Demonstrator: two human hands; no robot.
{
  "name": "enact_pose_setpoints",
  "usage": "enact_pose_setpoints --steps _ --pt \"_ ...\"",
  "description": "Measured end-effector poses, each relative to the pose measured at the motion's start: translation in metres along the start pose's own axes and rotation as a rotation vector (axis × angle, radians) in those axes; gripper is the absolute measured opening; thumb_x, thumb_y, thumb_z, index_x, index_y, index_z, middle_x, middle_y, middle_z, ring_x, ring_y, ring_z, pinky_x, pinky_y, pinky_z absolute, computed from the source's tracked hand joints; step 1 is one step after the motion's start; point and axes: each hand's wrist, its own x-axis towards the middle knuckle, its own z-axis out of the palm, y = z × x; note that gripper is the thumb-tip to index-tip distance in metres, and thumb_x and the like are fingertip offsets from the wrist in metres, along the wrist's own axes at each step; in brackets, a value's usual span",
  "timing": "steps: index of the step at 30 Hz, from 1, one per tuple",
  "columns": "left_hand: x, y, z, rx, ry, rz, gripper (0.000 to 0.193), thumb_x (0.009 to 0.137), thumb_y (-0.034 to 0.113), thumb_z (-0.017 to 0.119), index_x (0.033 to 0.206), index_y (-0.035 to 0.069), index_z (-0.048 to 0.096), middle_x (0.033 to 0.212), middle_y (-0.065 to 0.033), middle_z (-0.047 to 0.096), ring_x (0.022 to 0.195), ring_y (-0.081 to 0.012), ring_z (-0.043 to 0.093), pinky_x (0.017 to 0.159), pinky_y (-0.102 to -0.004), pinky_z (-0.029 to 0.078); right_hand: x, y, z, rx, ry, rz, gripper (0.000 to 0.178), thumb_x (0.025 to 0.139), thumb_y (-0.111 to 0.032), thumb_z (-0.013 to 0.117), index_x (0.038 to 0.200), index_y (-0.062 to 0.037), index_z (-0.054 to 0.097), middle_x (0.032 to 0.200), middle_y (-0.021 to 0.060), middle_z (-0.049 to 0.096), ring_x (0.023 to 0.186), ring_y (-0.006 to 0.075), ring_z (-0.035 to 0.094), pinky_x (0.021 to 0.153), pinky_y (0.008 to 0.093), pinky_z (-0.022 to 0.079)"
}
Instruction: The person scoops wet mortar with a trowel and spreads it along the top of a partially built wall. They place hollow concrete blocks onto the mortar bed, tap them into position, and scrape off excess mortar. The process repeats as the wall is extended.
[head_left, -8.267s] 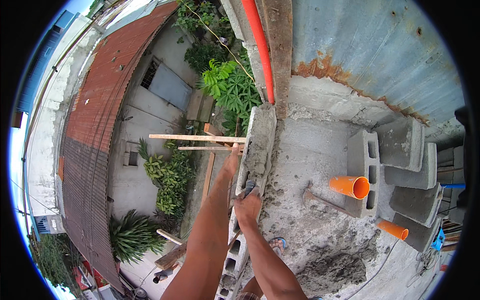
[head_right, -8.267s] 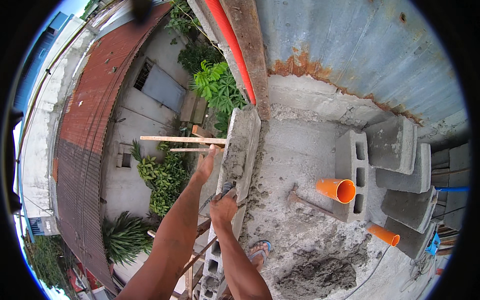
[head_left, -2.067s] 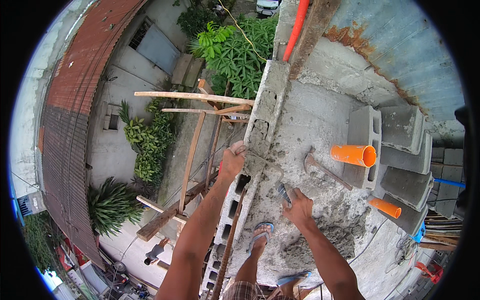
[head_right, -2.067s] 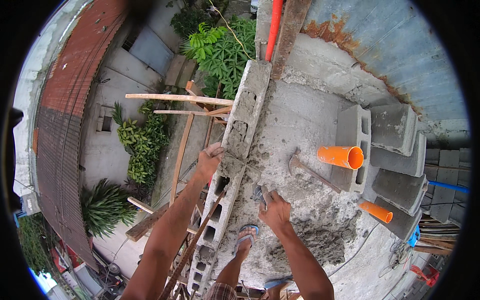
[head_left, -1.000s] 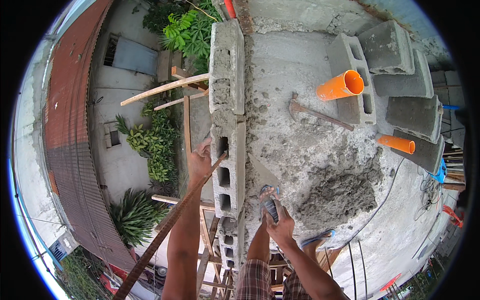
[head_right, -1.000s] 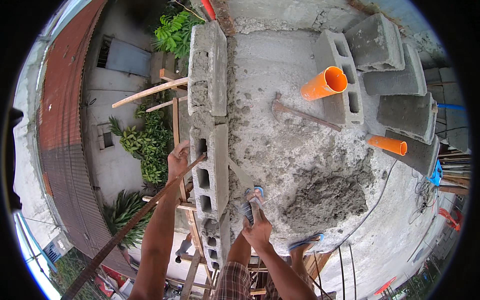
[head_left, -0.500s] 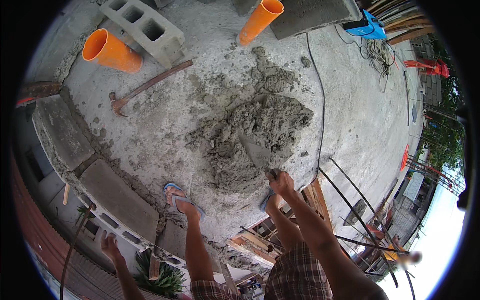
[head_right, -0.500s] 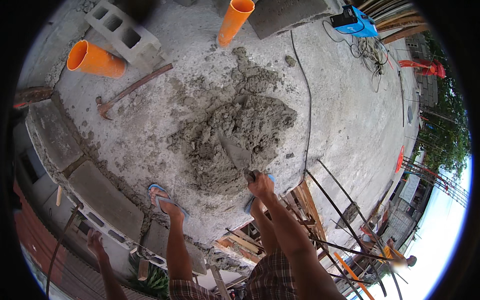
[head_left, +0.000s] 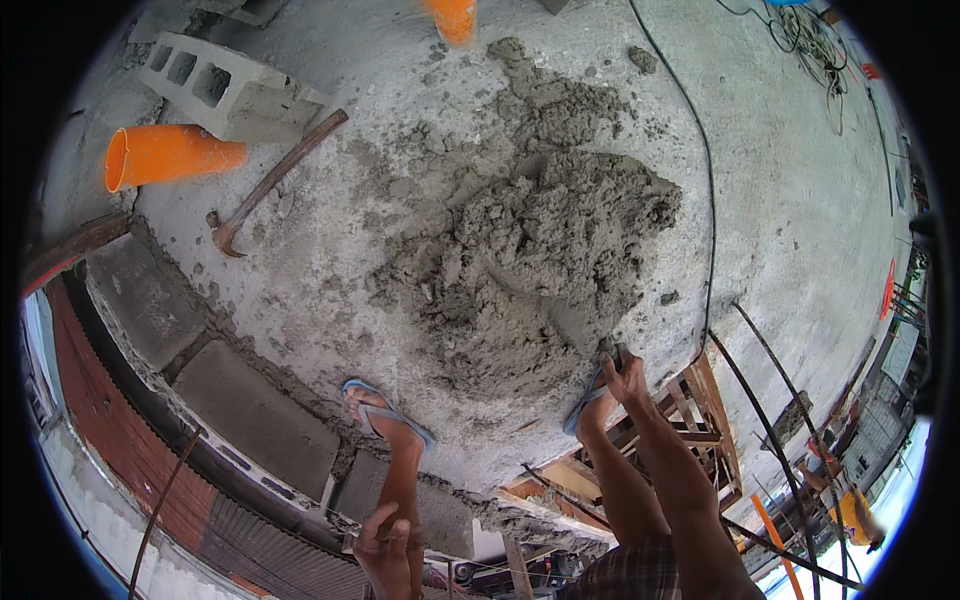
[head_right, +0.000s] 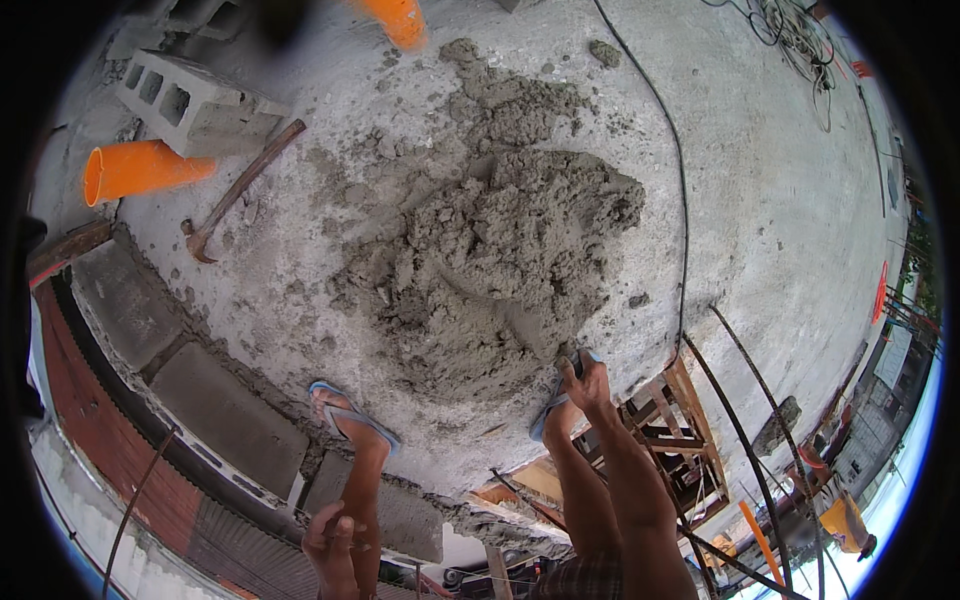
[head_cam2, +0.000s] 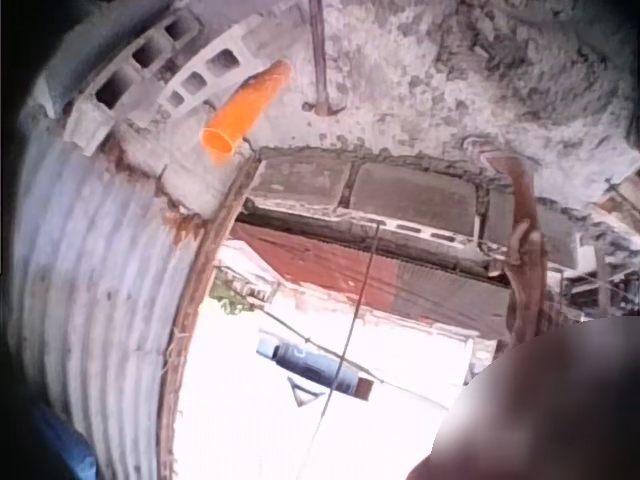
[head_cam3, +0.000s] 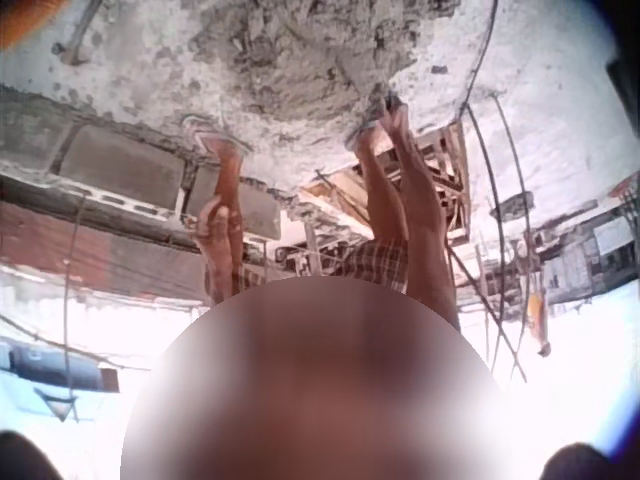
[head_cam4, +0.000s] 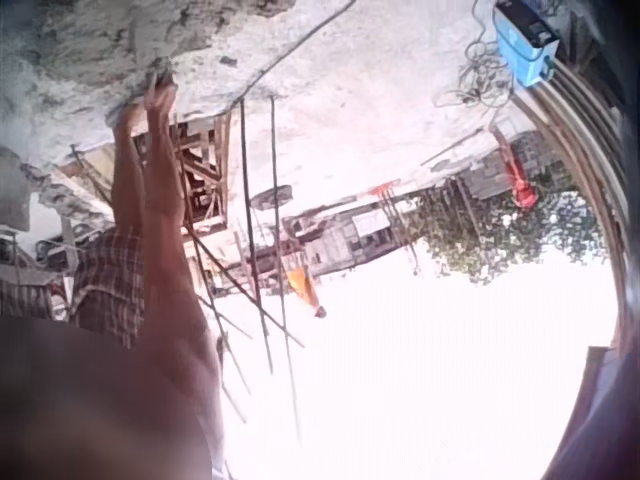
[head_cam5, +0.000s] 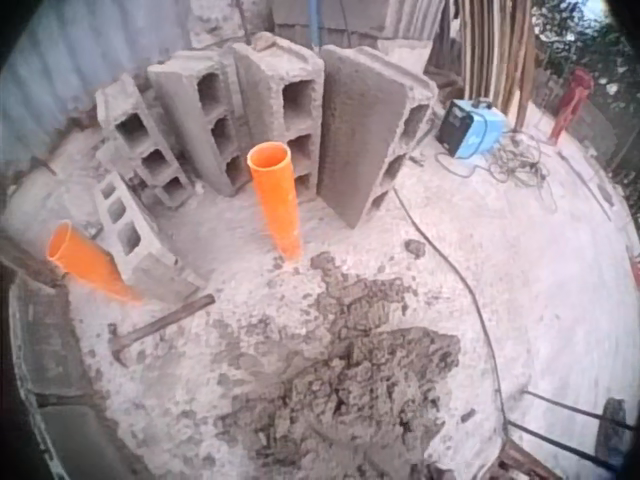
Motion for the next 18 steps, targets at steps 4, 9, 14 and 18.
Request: enact_pose_setpoints --steps 4,9,14,18 --pt "0.001 -0.019 0.017 -0.105 -0.085 0.174 0.036 0.086 0.023 0.073 0.111 -0.001 0.062 0.091 -0.0077 0.065 0.085 -0.0120 0.062 0.076 -0.0257 0.051 0.008 -0.038 0.029 -0.134 0.001 -0.043 0.036 0.081 -0.028 0.067 0.074 0.0026 0.050 0.059 0.0234 0.052 0.049 0.0374 0.048 0.049 0.0425 0.041" --pt "0.007 -0.043 0.009 -0.274 -0.003 0.203 0.032 0.089 0.021 0.070 0.108 -0.003 0.063 0.099 -0.0102 0.067 0.091 -0.0123 0.063 0.080 -0.0256 0.051 -0.020 -0.108 0.026 -0.165 -0.012 -0.131 0.029 0.080 -0.023 0.064 0.076 0.0020 0.051 0.056 0.0074 0.052 0.052 0.0118 0.045 0.048 0.0328 0.039" --pt "0.017 -0.069 -0.006 -0.622 0.154 0.260 0.027 0.090 0.020 0.069 0.105 -0.002 0.065 0.101 -0.0048 0.067 0.095 -0.0102 0.061 0.083 -0.0258 0.049 -0.083 -0.206 0.043 -0.122 -0.075 -0.271 0.024 0.077 -0.021 0.057 0.078 0.0025 0.050 0.056 0.0087 0.050 0.049 0.0167 0.045 0.047 0.0342 0.039" --pt "0.047 -0.102 -0.073 -1.202 0.401 0.146 0.025 0.092 0.022 0.065 0.108 0.003 0.067 0.106 -0.0059 0.068 0.094 -0.0135 0.063 0.084 -0.0282 0.049 -0.148 -0.296 0.092 -0.219 -0.191 -0.434 0.019 0.074 -0.012 0.054 0.088 0.0020 0.055 0.065 0.0049 0.051 0.058 0.0143 0.046 0.052 0.0305 0.038"
